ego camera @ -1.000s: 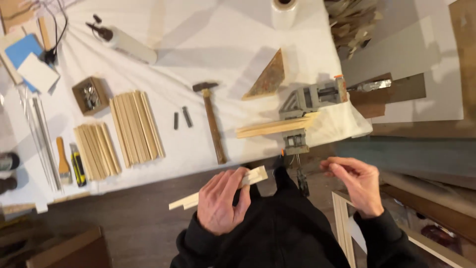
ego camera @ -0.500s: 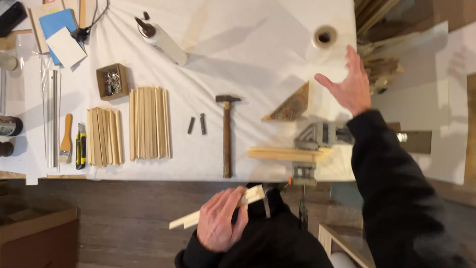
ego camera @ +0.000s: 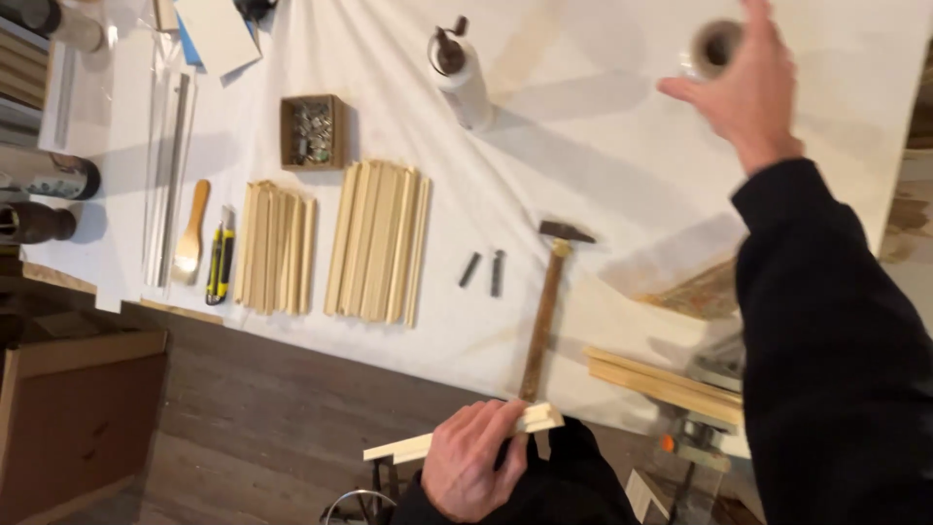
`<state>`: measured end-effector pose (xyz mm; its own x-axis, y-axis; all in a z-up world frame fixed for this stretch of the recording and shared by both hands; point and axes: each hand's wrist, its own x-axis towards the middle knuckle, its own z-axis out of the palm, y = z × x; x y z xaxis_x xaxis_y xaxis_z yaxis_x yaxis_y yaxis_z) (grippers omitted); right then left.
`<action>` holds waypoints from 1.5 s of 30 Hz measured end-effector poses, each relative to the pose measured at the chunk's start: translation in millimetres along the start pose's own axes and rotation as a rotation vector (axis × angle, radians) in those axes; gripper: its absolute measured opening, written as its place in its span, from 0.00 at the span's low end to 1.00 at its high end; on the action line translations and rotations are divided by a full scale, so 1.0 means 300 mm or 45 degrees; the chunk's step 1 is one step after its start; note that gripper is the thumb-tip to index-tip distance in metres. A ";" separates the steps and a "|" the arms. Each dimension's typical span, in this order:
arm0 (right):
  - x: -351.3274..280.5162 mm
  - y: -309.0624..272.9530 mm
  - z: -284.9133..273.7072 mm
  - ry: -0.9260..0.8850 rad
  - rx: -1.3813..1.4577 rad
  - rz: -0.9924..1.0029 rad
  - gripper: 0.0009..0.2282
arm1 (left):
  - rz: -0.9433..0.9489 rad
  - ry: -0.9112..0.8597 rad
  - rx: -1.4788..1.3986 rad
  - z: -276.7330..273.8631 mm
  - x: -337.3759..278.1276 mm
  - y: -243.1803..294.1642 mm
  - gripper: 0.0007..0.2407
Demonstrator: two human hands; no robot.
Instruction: Assembling wooden frame corners using wood glue, a corner clamp, and a hammer.
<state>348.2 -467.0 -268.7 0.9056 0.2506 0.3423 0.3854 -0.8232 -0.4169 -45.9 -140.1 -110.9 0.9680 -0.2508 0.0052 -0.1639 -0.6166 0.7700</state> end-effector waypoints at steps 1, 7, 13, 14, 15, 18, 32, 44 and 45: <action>0.043 -0.059 0.035 0.000 0.006 -0.003 0.45 | -0.004 0.003 0.005 0.002 0.006 -0.016 0.12; 0.140 -0.172 0.211 -0.195 0.051 0.086 0.48 | 0.026 -0.081 0.021 -0.017 0.053 -0.040 0.12; 0.022 -0.308 -0.036 -0.183 -0.144 -0.023 0.35 | 0.321 -0.201 0.198 0.065 0.130 -0.033 0.14; -0.004 -0.338 -0.074 -0.518 0.068 0.119 0.24 | 0.464 -0.243 0.280 0.116 0.143 -0.044 0.14; -0.030 -0.368 -0.115 -0.849 0.287 0.258 0.15 | 0.607 -0.284 0.362 0.166 0.155 -0.050 0.15; -0.324 -0.553 -0.276 -1.550 0.840 0.538 0.13 | 0.944 -0.319 0.365 0.287 0.209 0.003 0.14; -1.129 -0.408 -0.537 -1.150 1.619 1.137 0.17 | 1.509 -0.345 0.174 0.584 0.204 0.280 0.15; -1.087 -0.254 -0.528 -1.229 1.635 0.809 0.13 | 1.790 -0.260 0.375 0.570 0.293 0.328 0.12; -1.099 -0.240 -0.516 -1.209 1.682 0.831 0.13 | 1.807 -0.209 0.438 0.559 0.300 0.326 0.13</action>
<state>-5.6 -569.3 -221.1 0.5518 0.6587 -0.5115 -0.6153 -0.0925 -0.7828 -6.7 -348.0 -142.1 -0.0680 -0.8503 0.5219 -0.9971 0.0764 -0.0055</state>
